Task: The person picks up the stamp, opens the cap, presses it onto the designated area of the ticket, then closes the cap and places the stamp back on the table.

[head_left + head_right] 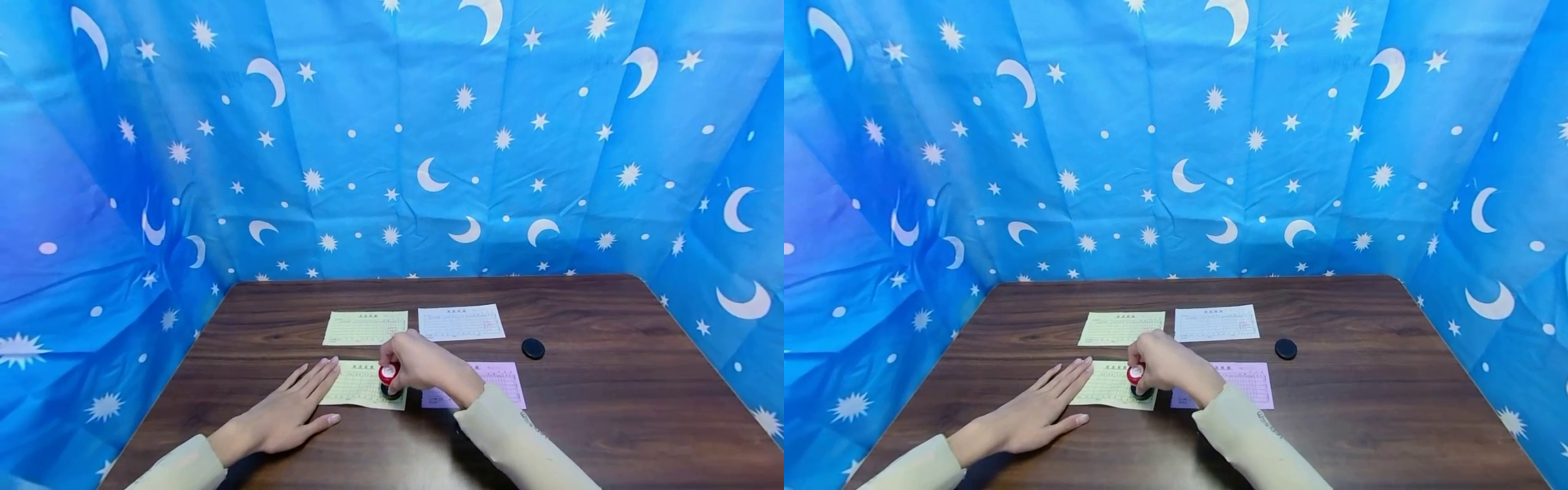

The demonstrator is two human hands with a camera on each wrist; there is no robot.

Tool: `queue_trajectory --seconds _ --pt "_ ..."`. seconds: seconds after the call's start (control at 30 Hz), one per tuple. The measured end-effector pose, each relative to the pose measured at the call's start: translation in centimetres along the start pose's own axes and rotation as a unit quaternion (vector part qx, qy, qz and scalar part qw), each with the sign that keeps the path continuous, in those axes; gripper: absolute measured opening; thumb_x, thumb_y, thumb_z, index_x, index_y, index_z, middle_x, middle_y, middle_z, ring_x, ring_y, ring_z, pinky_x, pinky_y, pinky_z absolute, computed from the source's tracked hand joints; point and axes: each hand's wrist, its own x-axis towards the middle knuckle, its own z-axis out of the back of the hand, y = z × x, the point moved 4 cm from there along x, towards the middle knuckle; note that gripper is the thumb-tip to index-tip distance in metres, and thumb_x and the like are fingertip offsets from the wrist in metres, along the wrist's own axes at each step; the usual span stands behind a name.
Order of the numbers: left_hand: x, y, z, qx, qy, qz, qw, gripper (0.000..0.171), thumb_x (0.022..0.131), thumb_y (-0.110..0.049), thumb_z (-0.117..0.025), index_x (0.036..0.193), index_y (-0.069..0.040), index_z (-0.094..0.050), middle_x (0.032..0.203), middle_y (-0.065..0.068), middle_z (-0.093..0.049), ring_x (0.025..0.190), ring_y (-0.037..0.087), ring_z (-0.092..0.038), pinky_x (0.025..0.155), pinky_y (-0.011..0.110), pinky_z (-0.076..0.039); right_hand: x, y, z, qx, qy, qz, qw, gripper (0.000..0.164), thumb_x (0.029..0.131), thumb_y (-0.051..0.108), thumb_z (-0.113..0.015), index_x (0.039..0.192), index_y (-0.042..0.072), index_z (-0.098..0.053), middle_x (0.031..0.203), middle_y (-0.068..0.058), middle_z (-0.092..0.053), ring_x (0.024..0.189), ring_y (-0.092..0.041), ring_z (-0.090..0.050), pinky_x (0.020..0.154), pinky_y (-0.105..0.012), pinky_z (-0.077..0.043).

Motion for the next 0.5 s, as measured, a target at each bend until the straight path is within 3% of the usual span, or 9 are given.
queue_trajectory --seconds 0.3,0.5 --pt "0.29 -0.39 -0.20 -0.007 -0.007 -0.001 0.9999 0.084 0.108 -0.067 -0.034 0.170 -0.015 -0.016 0.179 0.005 -0.014 0.166 0.029 -0.015 0.132 0.060 -0.017 -0.70 -0.78 -0.26 0.016 -0.012 -0.001 1.000 0.026 0.075 0.011 -0.095 0.082 0.014 -0.070 0.067 0.012 -0.065 0.064 0.000 -0.050 0.060 -0.017 -0.045" --pt "0.23 0.04 0.29 -0.008 0.014 0.007 0.9998 0.085 0.107 -0.069 -0.033 0.171 -0.017 -0.013 0.179 0.002 -0.010 0.167 0.027 -0.014 0.133 0.059 -0.016 -0.70 -1.00 -0.31 0.029 -0.024 0.014 0.999 0.023 0.079 0.013 -0.094 0.097 0.012 -0.079 0.083 0.008 -0.076 0.071 0.002 -0.056 0.068 -0.016 -0.049"
